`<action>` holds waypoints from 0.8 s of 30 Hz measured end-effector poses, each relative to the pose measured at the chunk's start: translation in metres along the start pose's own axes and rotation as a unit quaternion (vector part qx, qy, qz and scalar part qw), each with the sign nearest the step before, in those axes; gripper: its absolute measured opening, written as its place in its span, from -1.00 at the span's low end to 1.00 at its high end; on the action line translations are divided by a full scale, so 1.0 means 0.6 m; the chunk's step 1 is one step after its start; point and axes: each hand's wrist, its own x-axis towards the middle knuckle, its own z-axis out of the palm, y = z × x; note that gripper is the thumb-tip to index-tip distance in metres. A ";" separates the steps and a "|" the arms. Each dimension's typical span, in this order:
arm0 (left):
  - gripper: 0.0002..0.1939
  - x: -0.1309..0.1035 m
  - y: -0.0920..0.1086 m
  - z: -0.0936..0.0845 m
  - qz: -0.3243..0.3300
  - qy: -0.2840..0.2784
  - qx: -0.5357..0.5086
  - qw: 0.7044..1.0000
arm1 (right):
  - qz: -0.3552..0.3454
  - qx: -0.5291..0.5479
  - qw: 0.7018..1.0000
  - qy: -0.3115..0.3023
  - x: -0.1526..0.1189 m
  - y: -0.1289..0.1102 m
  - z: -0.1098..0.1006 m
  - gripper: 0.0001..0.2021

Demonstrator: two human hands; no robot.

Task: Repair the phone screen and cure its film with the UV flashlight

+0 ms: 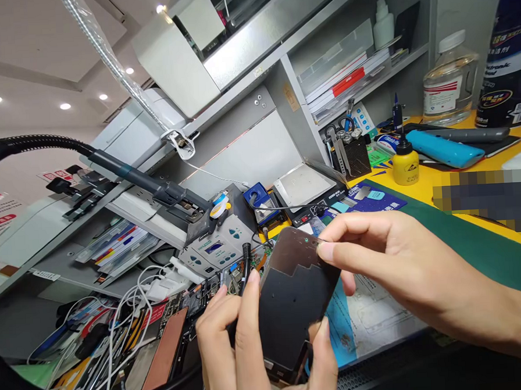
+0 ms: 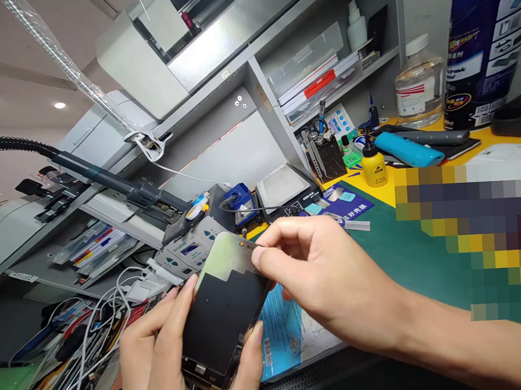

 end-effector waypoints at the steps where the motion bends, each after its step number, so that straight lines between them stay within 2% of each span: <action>1: -0.20 0.001 0.000 0.000 0.001 0.001 -0.001 1.000 | -0.001 -0.005 1.000 -0.001 0.001 0.000 0.000 -0.86; 8: -0.22 0.002 0.004 0.000 -0.008 0.004 -0.010 1.000 | 0.000 -0.011 1.000 -0.001 0.003 0.000 0.000 -0.87; 14: -0.24 -0.005 0.005 -0.002 -0.049 -0.019 -0.017 0.998 | -0.017 -0.039 0.999 -0.006 -0.002 0.011 -0.005 -0.91; 20: -0.25 -0.007 0.000 0.000 -0.063 -0.045 -0.038 0.996 | -0.033 -0.017 0.999 -0.021 -0.006 0.010 -0.003 -0.89; 24: -0.25 -0.008 0.001 0.007 -0.038 -0.055 -0.051 0.996 | -0.023 -0.022 0.999 -0.032 -0.006 0.015 0.001 -0.91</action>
